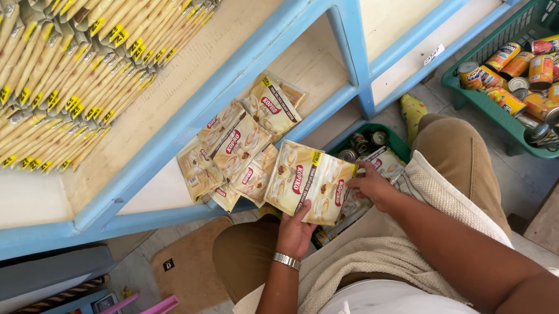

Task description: Organizes small coffee packets on a grocery store shelf.

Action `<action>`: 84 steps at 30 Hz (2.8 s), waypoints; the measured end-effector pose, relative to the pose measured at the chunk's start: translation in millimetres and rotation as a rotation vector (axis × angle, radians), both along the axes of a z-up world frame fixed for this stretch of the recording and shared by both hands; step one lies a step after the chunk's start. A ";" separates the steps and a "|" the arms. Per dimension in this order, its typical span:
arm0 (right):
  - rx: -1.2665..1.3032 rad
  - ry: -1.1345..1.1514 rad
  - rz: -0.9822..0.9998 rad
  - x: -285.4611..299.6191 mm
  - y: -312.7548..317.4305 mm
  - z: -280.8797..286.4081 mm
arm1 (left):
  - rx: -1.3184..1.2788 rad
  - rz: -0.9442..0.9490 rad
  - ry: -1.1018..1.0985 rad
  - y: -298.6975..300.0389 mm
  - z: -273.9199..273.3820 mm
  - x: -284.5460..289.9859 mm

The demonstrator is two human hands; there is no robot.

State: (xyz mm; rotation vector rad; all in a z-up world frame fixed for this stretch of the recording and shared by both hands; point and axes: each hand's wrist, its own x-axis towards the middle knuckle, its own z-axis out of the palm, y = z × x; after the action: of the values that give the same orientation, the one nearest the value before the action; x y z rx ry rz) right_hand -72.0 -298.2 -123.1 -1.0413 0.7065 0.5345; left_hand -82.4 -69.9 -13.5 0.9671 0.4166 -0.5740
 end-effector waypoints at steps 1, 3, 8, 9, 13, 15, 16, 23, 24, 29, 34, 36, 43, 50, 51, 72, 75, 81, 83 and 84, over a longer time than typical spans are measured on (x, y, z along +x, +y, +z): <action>-0.103 -0.059 -0.018 0.1 0.3 -4.6 | 0.018 -0.005 -0.006 1.3 -4.3 -1.0; -0.205 -0.116 -0.036 -0.6 0.7 -0.9 | 0.038 -0.010 -0.010 2.5 -9.0 -4.0; -0.067 -0.228 -0.041 -1.2 4.7 3.3 | 0.119 -0.152 -0.113 4.6 -21.0 -10.3; -0.068 -0.229 -0.043 -1.8 4.6 -2.5 | 0.118 -0.154 -0.114 4.5 -20.3 -9.3; -0.087 -0.280 0.002 -5.4 3.5 -5.7 | 0.133 -0.142 0.024 8.1 -22.8 -8.2; -0.095 -0.296 -0.007 -5.0 2.9 5.0 | 0.163 -0.128 0.113 13.6 -34.3 -8.1; -0.110 -0.262 0.013 -3.9 2.2 11.2 | 0.157 -0.094 0.095 16.7 -44.0 -7.6; -0.135 -0.242 0.029 -3.8 0.1 9.4 | 0.421 0.028 -0.124 22.0 -70.3 -6.1; -0.136 -0.245 0.027 -4.4 0.4 6.3 | 0.420 0.027 -0.127 21.9 -71.9 -5.7; -0.155 -0.310 -0.043 -1.3 3.3 -10.6 | 0.483 -0.019 -0.166 21.1 -73.3 -5.0; -0.091 -0.309 -0.062 -4.1 2.3 19.8 | 0.668 -0.044 -0.258 23.1 -62.6 -5.1; -0.074 -0.396 0.005 -5.5 1.0 30.0 | 0.752 -0.052 -0.297 19.5 -46.0 -3.6; -0.678 -0.533 0.313 -9.6 2.9 31.7 | 1.172 -0.117 -0.666 18.4 -24.9 0.1; -0.509 -0.781 0.176 -4.0 4.0 45.1 | 0.779 -0.061 -0.703 24.1 -18.6 6.8; -0.510 -0.783 0.174 -3.2 3.1 44.7 | 0.778 -0.061 -0.707 27.6 -23.0 7.8; 0.150 -0.530 0.242 -0.1 -0.9 60.4 | 0.307 0.153 0.484 70.5 -101.3 3.6; 0.273 -0.495 0.296 -4.8 -3.9 63.3 | -0.177 0.148 0.616 73.7 -98.3 -5.9; 0.337 -0.592 0.574 -6.4 -10.7 68.4 | -0.292 -0.138 0.314 91.0 -124.3 -7.4; 0.363 -0.558 0.593 -7.4 -11.6 71.7 | -0.321 -0.010 0.329 78.0 -84.1 -10.6; 0.364 -0.559 0.591 -8.5 -11.6 73.1 | -0.320 -0.011 0.330 73.5 -71.3 -11.5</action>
State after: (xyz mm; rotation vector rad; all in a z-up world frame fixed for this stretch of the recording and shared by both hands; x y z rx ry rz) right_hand -80.5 -309.8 -50.0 -0.9812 -0.2056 0.7968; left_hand -93.9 3.6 -84.8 0.5685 0.5921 -0.7879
